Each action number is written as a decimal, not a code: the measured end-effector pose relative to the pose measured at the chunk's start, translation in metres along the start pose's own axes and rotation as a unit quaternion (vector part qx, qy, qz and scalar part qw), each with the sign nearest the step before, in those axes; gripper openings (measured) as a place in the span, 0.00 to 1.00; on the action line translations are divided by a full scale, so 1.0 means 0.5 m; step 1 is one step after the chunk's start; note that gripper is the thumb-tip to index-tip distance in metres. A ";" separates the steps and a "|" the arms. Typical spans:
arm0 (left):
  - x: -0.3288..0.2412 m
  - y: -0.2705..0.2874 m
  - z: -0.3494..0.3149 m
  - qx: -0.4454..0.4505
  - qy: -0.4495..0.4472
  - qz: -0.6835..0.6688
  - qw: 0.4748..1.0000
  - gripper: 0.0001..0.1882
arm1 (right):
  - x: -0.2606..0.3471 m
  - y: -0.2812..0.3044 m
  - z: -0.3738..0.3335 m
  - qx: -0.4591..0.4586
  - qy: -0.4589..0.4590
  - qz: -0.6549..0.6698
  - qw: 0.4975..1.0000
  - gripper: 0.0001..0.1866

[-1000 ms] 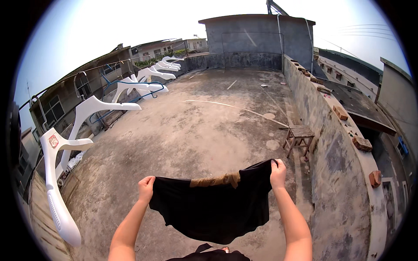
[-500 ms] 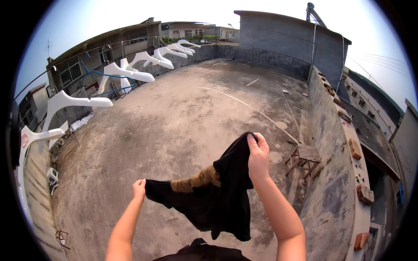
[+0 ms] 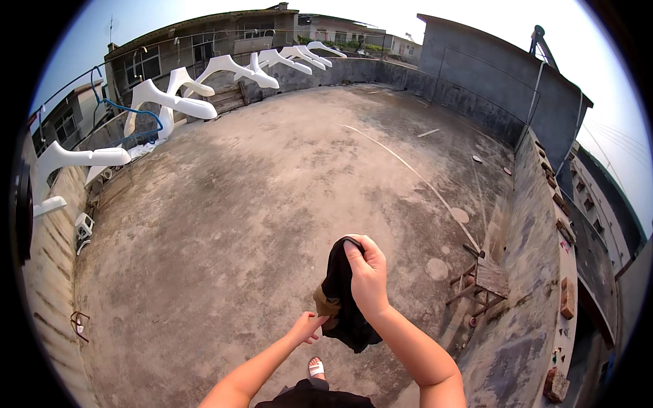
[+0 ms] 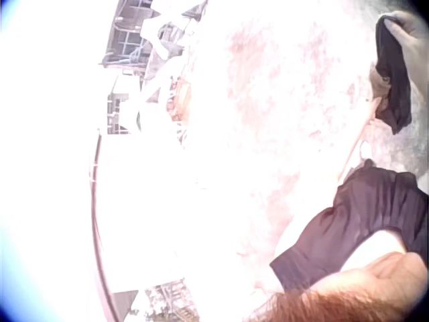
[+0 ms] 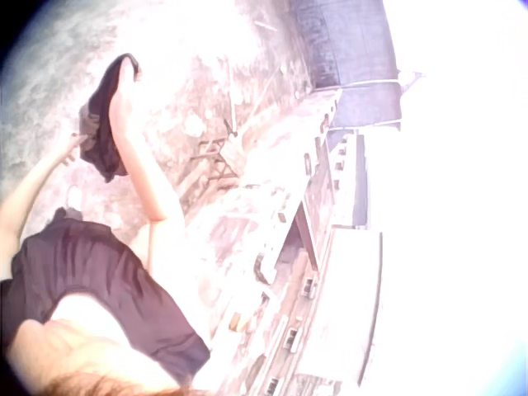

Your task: The person walks onto a rooftop terrace carrying a bundle of white plastic hangers. They hang the hangers on a clothesline strung across the roof. The person then picks up a dark-colored shirt from a basin, unfolds it, places it on a hanger, and hangs the shirt on the line.

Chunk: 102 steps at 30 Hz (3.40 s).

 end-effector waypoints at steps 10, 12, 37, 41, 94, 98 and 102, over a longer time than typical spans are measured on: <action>-0.098 0.020 0.283 -0.093 -0.120 -0.201 0.968 0.16 | -0.004 0.302 0.177 -0.143 0.022 0.022 0.989 0.06; -0.100 0.079 0.314 -0.143 -0.169 -0.111 0.969 0.15 | -0.040 0.367 0.214 -0.171 0.007 0.034 0.985 0.07; -0.560 -0.003 0.184 -0.399 -0.327 -0.368 0.774 0.22 | -0.545 0.506 0.536 0.318 -0.165 -0.208 0.910 0.25; -0.516 -0.007 0.172 -0.419 -0.333 -0.356 0.766 0.22 | -0.482 0.345 0.514 0.428 -0.375 0.035 0.822 0.27; -0.445 0.154 0.033 -0.636 -0.324 -0.234 0.660 0.03 | -0.565 0.298 0.406 0.412 -0.279 -0.181 0.848 0.18; -0.404 0.208 0.004 -0.658 -0.279 -0.206 0.669 0.06 | -0.519 0.236 0.400 0.414 -0.430 -0.050 0.800 0.18; -0.442 0.228 -0.085 -0.678 -0.311 -0.157 0.647 0.05 | -0.371 0.144 0.442 0.407 -0.252 0.036 0.877 0.23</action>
Point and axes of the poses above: each hand's wrist, its own z-axis towards the middle knuckle, its own y-axis out of the back of the hand, x = y × z, the point moved 4 cm from there along z, towards the middle knuckle, and after that the axes turned 4 degrees about -y, right-handed, at the moved point
